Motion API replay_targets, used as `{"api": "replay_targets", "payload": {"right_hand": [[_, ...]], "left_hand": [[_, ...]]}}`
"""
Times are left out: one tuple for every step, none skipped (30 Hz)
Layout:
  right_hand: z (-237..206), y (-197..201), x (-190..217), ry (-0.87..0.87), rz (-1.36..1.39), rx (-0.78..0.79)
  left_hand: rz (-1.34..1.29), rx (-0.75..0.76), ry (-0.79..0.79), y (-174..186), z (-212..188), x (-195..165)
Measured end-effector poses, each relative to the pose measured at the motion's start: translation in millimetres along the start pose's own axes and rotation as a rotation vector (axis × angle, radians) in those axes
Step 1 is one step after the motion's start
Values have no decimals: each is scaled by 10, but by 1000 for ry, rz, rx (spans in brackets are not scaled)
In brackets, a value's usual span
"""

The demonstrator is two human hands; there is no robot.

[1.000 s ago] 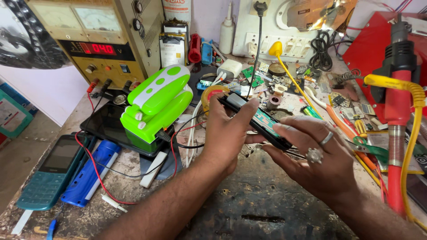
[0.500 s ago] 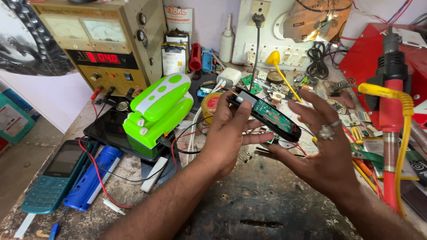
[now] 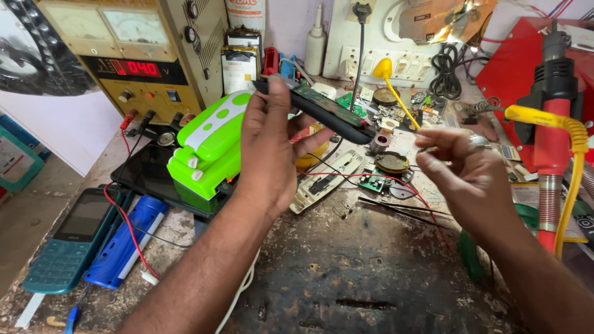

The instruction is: The person repairs a black cordless hair trimmer at a cluttered workbench. They open the housing, remove and reseat the circuit board and battery, work on the internal components with a screwdriver, then reassemble the body and reattach the blade head.

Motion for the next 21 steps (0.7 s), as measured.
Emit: {"api": "replay_targets", "payload": {"right_hand": [[29, -14, -81, -116, -63, -5], [48, -41, -107, -170, -124, 11], [64, -79, -118, -223, -184, 30], [79, -133, -115, -274, -243, 51], [93, -225, -68, -262, -315, 98], [104, -322, -11, -247, -387, 144], [114, -421, 54, -231, -459, 189], [122, -571, 185, -84, -535, 251], [114, -745, 303, 65, -609, 311], [97, -923, 409, 217, -679, 371], [110, -1073, 455, 280, -818, 406], [133, -1204, 488, 344, -958, 440], [145, -1299, 513, 405, -1098, 474], [174, -1327, 522, 390, -1079, 491], [214, -1345, 525, 377, -1060, 509], [247, -1364, 526, 368, -1041, 523], [249, -1357, 574, 436, -1044, 485], [250, -1313, 623, 501, -1049, 444], [250, -1272, 669, 566, -1050, 396], [264, -1223, 682, 557, -973, 395], [276, -1158, 695, 545, -897, 396]], "left_hand": [[-3, -15, 3, 44, 10, -38], [5, -6, -7, 68, 14, -76], [13, 2, -20, 88, 18, -107], [23, 6, -33, 111, 18, -137], [4, -3, -28, 145, 12, -152], [-15, -11, -24, 166, 19, -157], [-34, -18, -21, 179, 28, -155], [-25, -9, -33, 176, 32, -157], [-17, -1, -45, 164, 37, -153], [-7, 8, -57, 153, 38, -153], [-2, 1, -36, 151, 40, -136], [3, -5, -14, 146, 39, -120], [6, -12, 10, 144, 39, -108], [-7, 18, -25, 123, 39, -134], [-20, 46, -63, 110, 42, -167], [-30, 75, -104, 105, 49, -215], [-27, 61, -97, 128, 54, -234], [-27, 49, -91, 148, 61, -246], [-21, 42, -84, 171, 79, -263], [-30, 62, -84, 179, 95, -279], [-42, 80, -81, 185, 94, -281]]}}
Point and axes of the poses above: each hand's wrist, its own z-axis towards the middle knuckle, its own y-axis out of the back of the hand, x = y × z, the point moved 6 cm from there along z, towards the middle knuckle, and after that the axes turned 10 degrees about x, right-handed, at the moved point
